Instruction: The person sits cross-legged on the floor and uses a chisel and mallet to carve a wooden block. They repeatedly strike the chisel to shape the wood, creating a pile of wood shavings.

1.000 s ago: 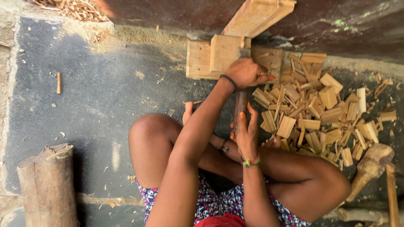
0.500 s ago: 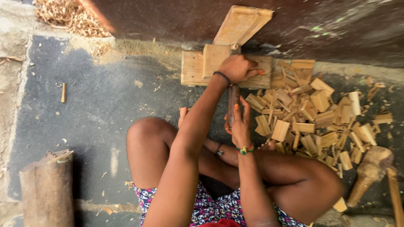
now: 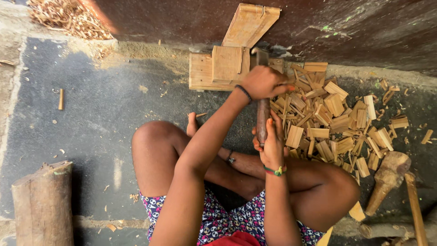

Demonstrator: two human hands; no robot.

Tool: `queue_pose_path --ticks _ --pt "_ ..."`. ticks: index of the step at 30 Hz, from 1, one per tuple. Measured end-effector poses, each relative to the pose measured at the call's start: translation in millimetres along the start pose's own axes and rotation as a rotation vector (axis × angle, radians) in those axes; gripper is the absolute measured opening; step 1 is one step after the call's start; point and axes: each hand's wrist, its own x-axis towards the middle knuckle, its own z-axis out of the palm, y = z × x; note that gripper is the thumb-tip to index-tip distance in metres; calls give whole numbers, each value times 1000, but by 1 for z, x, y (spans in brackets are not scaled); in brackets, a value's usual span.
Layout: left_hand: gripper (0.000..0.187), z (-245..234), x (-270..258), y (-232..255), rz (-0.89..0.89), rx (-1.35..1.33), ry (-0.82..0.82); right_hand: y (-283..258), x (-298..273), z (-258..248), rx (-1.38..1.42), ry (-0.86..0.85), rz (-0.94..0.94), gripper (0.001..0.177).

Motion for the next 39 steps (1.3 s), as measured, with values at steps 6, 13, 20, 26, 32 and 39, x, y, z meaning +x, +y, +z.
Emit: queue_pose_path --ticks 6,13,20,26,32,39 --pt "43 32 -25 16 -61 65 -271 4 -32 -21 -238 112 102 47" --pt "43 25 -45 28 -76 7 -153 -1 -47 -20 -379 73 67 49" --pt "38 4 -48 28 -109 5 -83 2 -41 -18 -391 17 -10 47" --pt "35 -3 -53 25 -124 17 -59 3 -39 -12 -422 27 -25 46" --pt "36 -5 -54 25 -137 16 -55 -1 -40 -8 -465 36 -37 44" --pt "38 -2 -54 23 -138 16 -52 -1 -38 -8 -452 33 -11 44"
